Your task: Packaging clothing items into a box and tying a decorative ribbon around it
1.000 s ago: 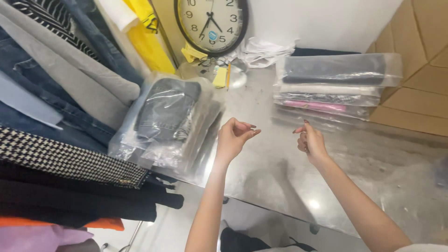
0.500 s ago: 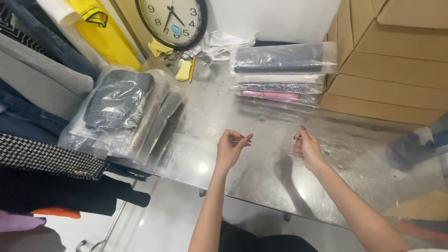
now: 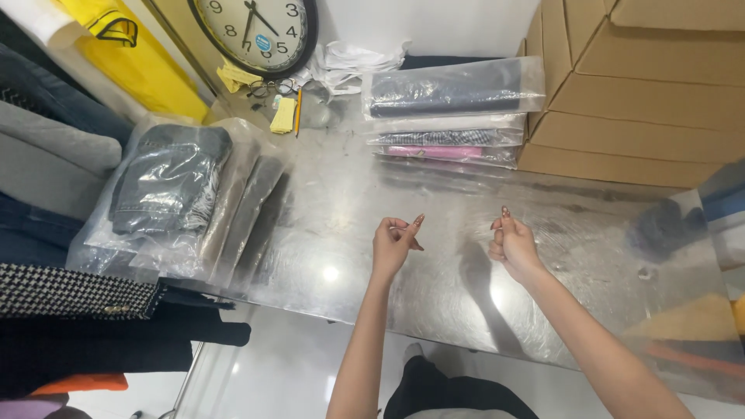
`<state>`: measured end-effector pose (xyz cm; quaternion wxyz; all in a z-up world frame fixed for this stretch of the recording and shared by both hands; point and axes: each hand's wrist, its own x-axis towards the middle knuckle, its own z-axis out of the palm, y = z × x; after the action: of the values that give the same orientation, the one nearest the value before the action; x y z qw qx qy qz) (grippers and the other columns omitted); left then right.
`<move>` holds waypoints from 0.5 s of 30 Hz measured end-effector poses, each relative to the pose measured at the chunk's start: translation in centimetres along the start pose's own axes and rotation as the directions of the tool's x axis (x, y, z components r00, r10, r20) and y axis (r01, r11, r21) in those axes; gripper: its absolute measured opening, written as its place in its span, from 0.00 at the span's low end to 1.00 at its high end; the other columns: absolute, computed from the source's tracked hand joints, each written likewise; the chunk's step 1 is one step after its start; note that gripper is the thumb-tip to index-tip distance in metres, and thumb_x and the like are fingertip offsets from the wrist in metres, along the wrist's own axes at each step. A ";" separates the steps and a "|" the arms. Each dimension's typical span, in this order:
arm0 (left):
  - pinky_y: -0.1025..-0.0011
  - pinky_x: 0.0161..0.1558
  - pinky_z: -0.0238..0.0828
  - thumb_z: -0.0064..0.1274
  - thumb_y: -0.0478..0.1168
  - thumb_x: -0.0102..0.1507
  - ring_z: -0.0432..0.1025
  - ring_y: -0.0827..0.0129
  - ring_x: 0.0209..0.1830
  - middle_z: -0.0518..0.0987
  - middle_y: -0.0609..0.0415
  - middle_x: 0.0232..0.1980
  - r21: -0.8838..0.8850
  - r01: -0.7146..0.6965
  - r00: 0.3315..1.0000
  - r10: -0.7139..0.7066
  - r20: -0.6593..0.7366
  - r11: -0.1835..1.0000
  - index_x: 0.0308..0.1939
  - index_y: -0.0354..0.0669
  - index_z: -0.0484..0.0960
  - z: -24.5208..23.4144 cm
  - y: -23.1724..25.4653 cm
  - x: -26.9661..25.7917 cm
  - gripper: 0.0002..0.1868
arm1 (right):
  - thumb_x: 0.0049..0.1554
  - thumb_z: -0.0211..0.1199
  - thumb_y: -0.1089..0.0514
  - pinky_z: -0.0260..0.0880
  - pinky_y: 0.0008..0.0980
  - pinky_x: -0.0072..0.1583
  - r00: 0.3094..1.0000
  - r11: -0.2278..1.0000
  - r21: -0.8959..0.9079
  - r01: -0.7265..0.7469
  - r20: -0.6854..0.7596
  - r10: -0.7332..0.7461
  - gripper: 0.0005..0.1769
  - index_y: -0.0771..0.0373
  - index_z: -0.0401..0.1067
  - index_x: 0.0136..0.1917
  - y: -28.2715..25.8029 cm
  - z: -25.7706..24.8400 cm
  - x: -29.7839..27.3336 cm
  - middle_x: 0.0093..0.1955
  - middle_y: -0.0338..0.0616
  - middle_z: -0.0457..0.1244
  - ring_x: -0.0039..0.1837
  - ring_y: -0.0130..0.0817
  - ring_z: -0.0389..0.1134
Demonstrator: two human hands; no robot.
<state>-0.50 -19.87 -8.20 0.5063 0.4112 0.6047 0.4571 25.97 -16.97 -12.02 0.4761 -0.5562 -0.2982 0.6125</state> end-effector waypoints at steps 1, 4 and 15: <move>0.69 0.37 0.78 0.65 0.47 0.69 0.83 0.65 0.28 0.86 0.50 0.31 0.001 0.001 1.000 -0.001 0.005 1.000 0.51 0.37 0.75 -0.1 -0.8 0.7 0.19 | 0.78 0.39 0.46 0.40 0.21 0.27 1.000 1.000 0.002 -0.001 -0.005 0.001 0.20 0.56 0.63 0.49 -0.3 0.3 -0.2 0.28 0.23 0.37 0.25 0.18 0.38; 0.71 0.34 0.76 0.64 0.48 0.69 0.80 0.67 0.24 0.83 0.51 0.27 0.029 0.030 1.000 -0.030 0.002 0.999 0.51 0.37 0.75 0.0 -2.4 2.4 0.19 | 0.78 0.38 0.47 0.40 0.22 0.27 0.999 1.000 -0.021 -0.013 -0.039 0.012 0.21 0.57 0.64 0.49 -0.9 1.1 -0.2 0.28 0.23 0.37 0.25 0.18 0.38; 0.72 0.30 0.72 0.60 0.49 0.72 0.78 0.67 0.22 0.81 0.51 0.27 0.097 0.079 0.997 -0.078 -0.018 0.992 0.50 0.35 0.76 -1.2 -3.8 4.7 0.19 | 0.78 0.36 0.51 0.41 0.22 0.27 0.987 0.992 -0.122 -0.019 -0.159 -0.001 0.21 0.60 0.64 0.49 3.3 1.9 2.9 0.28 0.24 0.38 0.25 0.19 0.40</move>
<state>-2.50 -16.46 -12.95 0.4989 0.4084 0.6456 0.4094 23.54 -15.25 -15.75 0.4605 -0.6326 -0.2940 0.5490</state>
